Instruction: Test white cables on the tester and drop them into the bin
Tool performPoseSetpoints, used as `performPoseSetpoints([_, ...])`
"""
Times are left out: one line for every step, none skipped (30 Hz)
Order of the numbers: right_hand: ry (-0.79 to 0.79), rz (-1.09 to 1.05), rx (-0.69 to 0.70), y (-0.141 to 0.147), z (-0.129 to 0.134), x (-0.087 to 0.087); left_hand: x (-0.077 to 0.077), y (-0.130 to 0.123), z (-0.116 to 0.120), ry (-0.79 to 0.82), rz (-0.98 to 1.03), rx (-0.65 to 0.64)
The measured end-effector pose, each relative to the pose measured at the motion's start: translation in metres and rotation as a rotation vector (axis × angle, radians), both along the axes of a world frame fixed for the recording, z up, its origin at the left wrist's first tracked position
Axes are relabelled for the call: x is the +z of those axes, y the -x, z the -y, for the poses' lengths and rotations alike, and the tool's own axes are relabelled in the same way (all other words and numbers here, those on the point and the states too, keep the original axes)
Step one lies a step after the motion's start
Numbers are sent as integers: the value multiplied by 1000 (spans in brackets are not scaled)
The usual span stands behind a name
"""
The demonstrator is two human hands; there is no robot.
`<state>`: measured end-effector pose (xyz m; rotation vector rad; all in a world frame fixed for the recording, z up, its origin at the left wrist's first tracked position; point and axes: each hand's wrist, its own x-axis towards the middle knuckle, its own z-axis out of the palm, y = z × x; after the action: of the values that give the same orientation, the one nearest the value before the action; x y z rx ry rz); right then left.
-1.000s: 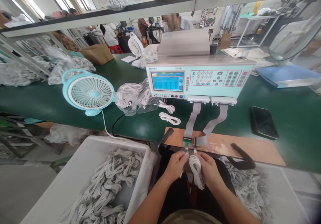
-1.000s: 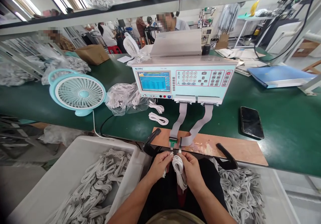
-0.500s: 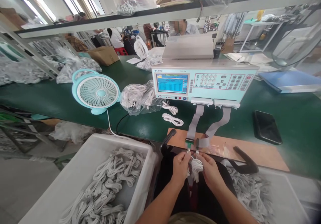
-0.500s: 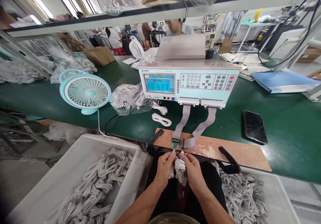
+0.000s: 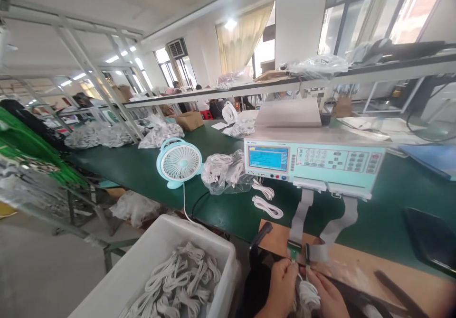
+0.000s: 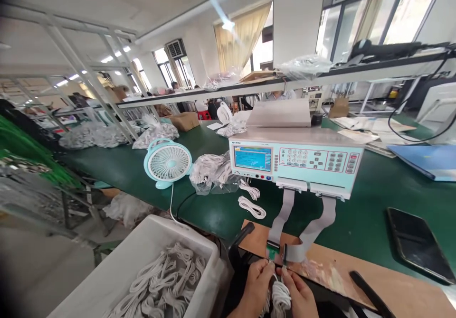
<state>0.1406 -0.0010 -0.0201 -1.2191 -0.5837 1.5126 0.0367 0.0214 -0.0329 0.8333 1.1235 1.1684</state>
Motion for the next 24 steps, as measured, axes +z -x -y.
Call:
performPoseSetpoints([6,7,-2,0,-1,-1,-1,-1,0,-7,-15,11])
performPoseSetpoints([16,11,-12,0,-1,-2,-1,-1,0,-14,-33,18])
performPoseSetpoints([27,15,-29,0,-1,-4,-2,-1,0,-19,-57,23])
performPoseSetpoints([35,20,-46,1,-1,-6,-3,-1,0,-23,-80,22])
performPoseSetpoints([40,25,-58,1,-1,-9,-3,-1,0,-27,-100,22])
performPoseSetpoints([39,28,-67,1,-1,-11,-4,-1,0,-32,-115,20])
performPoseSetpoints([34,27,-72,1,-1,-14,-4,-1,0,-37,-124,23])
performPoseSetpoints([29,20,-70,1,-1,-16,-5,-1,0,-44,-128,27])
performPoseSetpoints([26,10,-67,1,-1,-17,-4,-1,-1,-48,-124,32])
performPoseSetpoints([23,-3,-64,2,-2,-18,-3,-1,-2,-51,-113,35])
performPoseSetpoints([19,-12,-65,3,-2,-16,-2,-1,-2,-52,-100,39])
performPoseSetpoints([13,-14,-62,5,-1,-14,1,-2,-2,-52,-92,42])
performPoseSetpoints([5,-7,-58,8,1,-9,4,-2,-1,-53,-88,48])
performPoseSetpoints([-4,10,-55,11,4,-3,7,-3,1,-50,-90,51])
performPoseSetpoints([-16,32,-54,13,7,4,10,-3,4,-48,-93,47])
performPoseSetpoints([-31,55,-50,14,11,11,13,-4,8,-45,-92,30])
performPoseSetpoints([-44,76,-37,12,16,18,15,-4,13,-39,-86,0])
performPoseSetpoints([-55,96,-13,5,21,23,17,-3,19,-28,-75,-35])
performPoseSetpoints([-61,129,16,-6,27,27,19,-1,25,-12,-59,-66])
performPoseSetpoints([-61,181,55,-23,33,28,20,1,30,9,-32,-85])
performPoseSetpoints([-52,255,99,-45,41,27,20,6,35,33,10,-92])
performPoseSetpoints([-34,365,143,-70,50,24,21,11,39,61,70,-87])
performPoseSetpoints([-18,491,189,-96,60,20,22,16,42,92,153,-74])
performPoseSetpoints([18,621,226,-120,72,15,24,21,45,122,251,-62])
